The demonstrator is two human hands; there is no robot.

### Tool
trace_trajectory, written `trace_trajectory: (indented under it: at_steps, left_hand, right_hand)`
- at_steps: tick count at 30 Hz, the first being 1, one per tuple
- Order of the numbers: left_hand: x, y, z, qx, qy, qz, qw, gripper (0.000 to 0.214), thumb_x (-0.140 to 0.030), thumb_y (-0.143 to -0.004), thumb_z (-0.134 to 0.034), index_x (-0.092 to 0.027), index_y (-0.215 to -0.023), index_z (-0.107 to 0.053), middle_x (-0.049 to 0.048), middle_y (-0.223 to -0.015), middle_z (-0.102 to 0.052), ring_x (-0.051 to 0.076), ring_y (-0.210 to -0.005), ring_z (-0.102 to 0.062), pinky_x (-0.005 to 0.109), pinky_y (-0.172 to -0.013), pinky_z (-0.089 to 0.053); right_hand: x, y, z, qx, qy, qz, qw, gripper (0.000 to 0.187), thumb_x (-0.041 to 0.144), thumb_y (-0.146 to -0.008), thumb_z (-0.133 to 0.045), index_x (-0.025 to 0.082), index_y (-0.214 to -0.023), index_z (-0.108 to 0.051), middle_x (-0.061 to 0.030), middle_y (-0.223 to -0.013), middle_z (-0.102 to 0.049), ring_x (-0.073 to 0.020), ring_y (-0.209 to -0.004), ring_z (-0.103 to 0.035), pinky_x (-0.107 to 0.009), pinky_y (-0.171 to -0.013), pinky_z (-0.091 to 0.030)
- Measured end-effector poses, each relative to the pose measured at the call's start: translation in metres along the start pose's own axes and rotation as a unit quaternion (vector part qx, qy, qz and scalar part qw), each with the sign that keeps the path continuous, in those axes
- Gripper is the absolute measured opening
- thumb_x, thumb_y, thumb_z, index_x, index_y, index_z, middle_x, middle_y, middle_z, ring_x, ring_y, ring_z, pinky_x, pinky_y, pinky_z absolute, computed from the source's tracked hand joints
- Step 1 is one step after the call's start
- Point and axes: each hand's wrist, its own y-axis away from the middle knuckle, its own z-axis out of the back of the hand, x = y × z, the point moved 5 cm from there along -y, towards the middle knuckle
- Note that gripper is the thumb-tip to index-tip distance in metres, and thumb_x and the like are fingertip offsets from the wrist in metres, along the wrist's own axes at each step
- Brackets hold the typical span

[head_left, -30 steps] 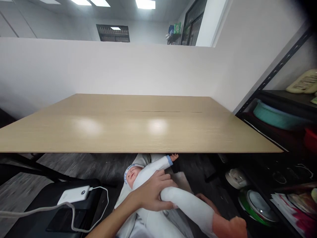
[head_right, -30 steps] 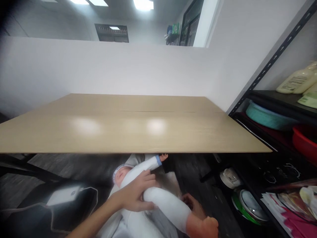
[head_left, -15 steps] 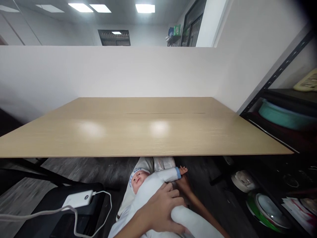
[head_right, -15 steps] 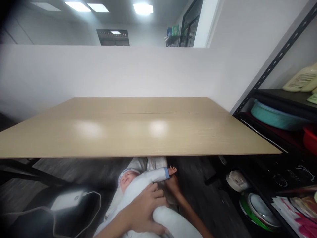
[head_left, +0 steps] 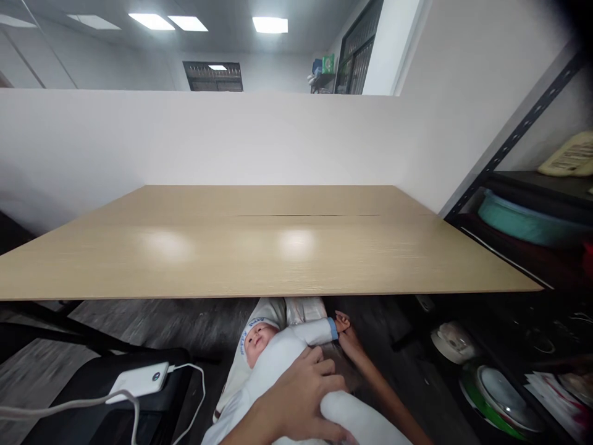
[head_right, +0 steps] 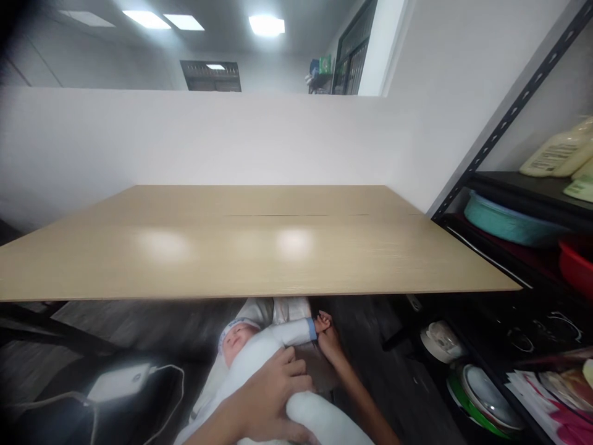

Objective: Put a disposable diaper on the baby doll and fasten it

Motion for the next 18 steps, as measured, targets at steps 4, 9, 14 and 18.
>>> trace_trajectory:
  at_steps: [4,9,14,18]
  left_hand:
    - [-0.002,0.001,0.002,-0.002,-0.005,-0.020,1.000,0.049,-0.069,-0.084,-0.074,-0.028,-0.111,-0.070,0.0028,-0.100,-0.065,0.024,-0.096,-0.052,0.037,-0.086,-0.039]
    - [0.000,0.000,0.001,0.014,-0.009,-0.030,0.999,0.049,-0.070,-0.084,-0.074,-0.030,-0.111,-0.070,0.0017,-0.100,-0.067,0.024,-0.097,-0.054,0.038,-0.090,-0.040]
    - [0.002,0.004,-0.011,-0.027,-0.056,-0.039,0.997,0.037,-0.055,-0.092,-0.072,-0.032,-0.121,-0.069,0.0024,-0.111,-0.070,0.025,-0.104,-0.055,0.039,-0.097,-0.042]
    - [0.002,0.035,-0.009,-0.132,-0.135,-0.012,0.982,0.040,-0.043,-0.104,-0.057,-0.039,-0.143,-0.058,0.0059,-0.127,-0.071,0.027,-0.105,-0.060,0.042,-0.096,-0.050]
  right_hand:
    - [-0.024,0.005,0.034,-0.019,-0.017,-0.062,0.998,0.036,0.045,-0.105,-0.050,0.016,-0.118,-0.067,-0.0116,-0.115,-0.073,-0.0271,-0.108,-0.072,-0.048,-0.098,-0.059]
    - [0.040,0.009,0.051,0.088,0.026,0.077,0.993,0.049,0.035,-0.092,-0.062,0.023,-0.140,-0.059,-0.0131,-0.140,-0.065,-0.0287,-0.133,-0.060,-0.048,-0.115,-0.046]
    - [0.110,0.002,-0.003,0.309,0.154,0.189,0.919,0.050,0.023,-0.079,-0.070,0.021,-0.129,-0.066,-0.0112,-0.131,-0.070,-0.0298,-0.124,-0.062,-0.044,-0.113,-0.042]
    - [0.148,-0.012,-0.040,0.337,0.255,0.245,0.872,0.028,0.024,-0.083,-0.065,0.015,-0.110,-0.066,-0.0134,-0.113,-0.074,-0.0281,-0.103,-0.068,-0.038,-0.095,-0.049]
